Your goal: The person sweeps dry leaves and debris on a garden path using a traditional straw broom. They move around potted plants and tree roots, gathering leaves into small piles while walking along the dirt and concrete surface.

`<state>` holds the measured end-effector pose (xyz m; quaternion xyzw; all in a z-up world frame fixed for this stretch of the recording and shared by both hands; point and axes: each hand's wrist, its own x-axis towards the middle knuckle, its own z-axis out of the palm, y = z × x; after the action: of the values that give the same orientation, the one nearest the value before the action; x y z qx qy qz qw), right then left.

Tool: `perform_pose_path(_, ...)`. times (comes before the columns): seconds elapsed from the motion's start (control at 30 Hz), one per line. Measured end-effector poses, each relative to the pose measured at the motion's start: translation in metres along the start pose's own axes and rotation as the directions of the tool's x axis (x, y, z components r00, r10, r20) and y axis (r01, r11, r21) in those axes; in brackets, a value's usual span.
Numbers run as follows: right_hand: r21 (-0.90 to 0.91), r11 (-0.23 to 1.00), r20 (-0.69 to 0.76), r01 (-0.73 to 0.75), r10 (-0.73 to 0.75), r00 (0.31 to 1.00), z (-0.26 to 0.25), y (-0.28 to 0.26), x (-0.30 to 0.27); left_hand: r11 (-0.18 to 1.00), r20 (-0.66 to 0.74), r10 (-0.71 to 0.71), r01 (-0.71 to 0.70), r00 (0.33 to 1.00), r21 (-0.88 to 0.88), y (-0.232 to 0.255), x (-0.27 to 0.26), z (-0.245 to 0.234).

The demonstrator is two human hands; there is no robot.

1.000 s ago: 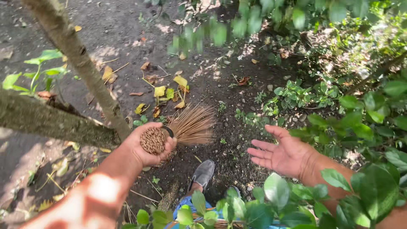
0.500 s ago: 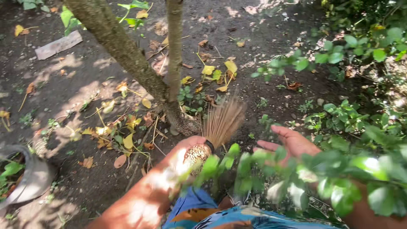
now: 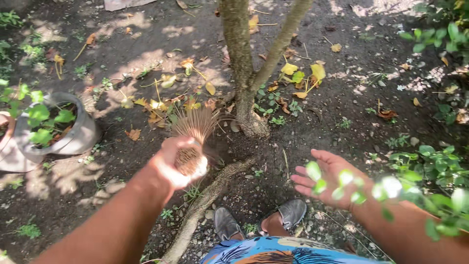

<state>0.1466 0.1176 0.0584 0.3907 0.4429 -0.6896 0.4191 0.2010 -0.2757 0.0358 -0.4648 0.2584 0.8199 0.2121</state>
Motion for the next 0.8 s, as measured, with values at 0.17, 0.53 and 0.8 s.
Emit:
perform_pose_path(0.17,-0.016,0.999,-0.066,-0.035,0.034,0.997,0.047,0.024,-0.002,0.999,0.123,-0.035,0.039,0.992,-0.028,-0.030,-0.045,-0.019)
perform_pose_path(0.53,-0.408,0.909,0.051,-0.082,0.112,0.992,0.148,0.058,-0.007,0.997,-0.066,0.019,-0.024,0.998,-0.070,-0.019,-0.036,-0.097)
perform_pose_path(0.8,-0.787,0.601,0.183,-0.141,0.446,0.876,0.292,0.139,-0.013,0.979,-0.026,0.152,-0.154,0.988,-0.135,-0.010,-0.141,-0.132)
